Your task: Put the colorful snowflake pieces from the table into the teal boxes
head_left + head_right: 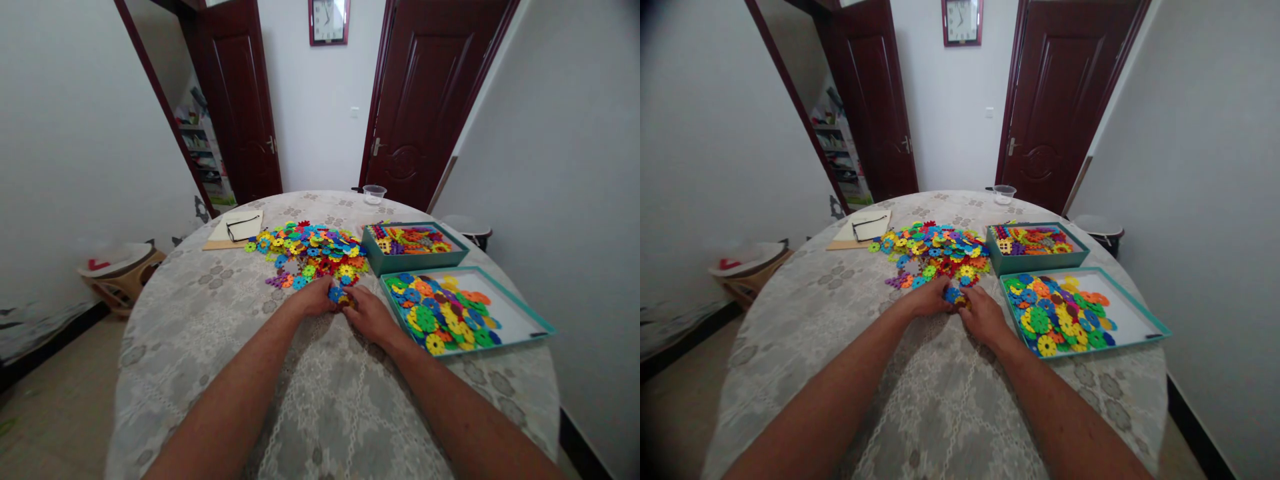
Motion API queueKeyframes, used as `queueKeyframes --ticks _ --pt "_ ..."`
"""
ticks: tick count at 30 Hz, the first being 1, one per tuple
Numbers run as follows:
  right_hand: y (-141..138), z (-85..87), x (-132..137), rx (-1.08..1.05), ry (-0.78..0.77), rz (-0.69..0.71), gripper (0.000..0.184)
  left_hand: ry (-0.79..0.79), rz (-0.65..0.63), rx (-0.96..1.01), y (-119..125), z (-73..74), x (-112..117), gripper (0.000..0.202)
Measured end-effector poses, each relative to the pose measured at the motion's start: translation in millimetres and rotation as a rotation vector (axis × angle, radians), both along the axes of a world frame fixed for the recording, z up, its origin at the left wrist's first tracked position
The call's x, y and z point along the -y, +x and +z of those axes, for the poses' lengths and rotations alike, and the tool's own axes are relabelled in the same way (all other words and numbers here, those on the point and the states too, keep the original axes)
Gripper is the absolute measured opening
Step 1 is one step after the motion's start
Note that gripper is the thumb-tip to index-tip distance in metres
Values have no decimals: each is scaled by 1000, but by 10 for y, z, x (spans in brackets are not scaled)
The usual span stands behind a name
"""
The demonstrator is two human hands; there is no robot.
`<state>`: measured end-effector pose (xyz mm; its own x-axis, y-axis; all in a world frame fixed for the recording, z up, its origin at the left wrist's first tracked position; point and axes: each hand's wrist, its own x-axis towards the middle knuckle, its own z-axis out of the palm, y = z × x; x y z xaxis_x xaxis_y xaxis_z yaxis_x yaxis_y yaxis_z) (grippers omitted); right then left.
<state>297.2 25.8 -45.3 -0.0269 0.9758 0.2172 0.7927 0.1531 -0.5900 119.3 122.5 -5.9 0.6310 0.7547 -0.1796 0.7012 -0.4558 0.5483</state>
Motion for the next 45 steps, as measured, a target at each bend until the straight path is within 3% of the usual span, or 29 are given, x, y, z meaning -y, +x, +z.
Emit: queueKeyframes --ticks 4,7,9,15,17,20,23,27,31,34,38,41,45 --pt "-3 5 23 17 -12 34 40 -2 -18 79 -60 -34 142 34" --pt "-6 1 52 28 -9 54 23 104 -46 98 -81 -67 313 16" --pt "-20 -1 81 8 26 76 23 174 -37 129 -87 -102 436 12" --pt "-154 5 168 -135 102 147 52 204 125 193 -108 -199 647 29" --pt "-190 15 176 -138 101 135 51 199 132 215 -117 -226 655 38" --pt "-212 40 169 -107 87 133 34 198 107 304 -128 -286 636 62" --pt "-226 60 159 -91 75 132 21 162 85 422 -139 -354 594 71" --pt "-268 91 182 -83 61 98 11 17 149 594 -154 -384 528 57" --pt "-239 261 238 -133 94 37 24 -149 226 725 -171 -335 483 37" --pt "-60 482 241 -110 177 -50 27 -199 222 726 -191 -306 440 34" --pt "424 694 230 52 345 -305 28 -207 223 710 -205 -305 396 34" --pt "847 692 252 212 403 -542 29 -208 238 716 -200 -304 424 31" --pt "1287 550 288 382 293 -739 35 -173 250 711 -169 -323 464 28"
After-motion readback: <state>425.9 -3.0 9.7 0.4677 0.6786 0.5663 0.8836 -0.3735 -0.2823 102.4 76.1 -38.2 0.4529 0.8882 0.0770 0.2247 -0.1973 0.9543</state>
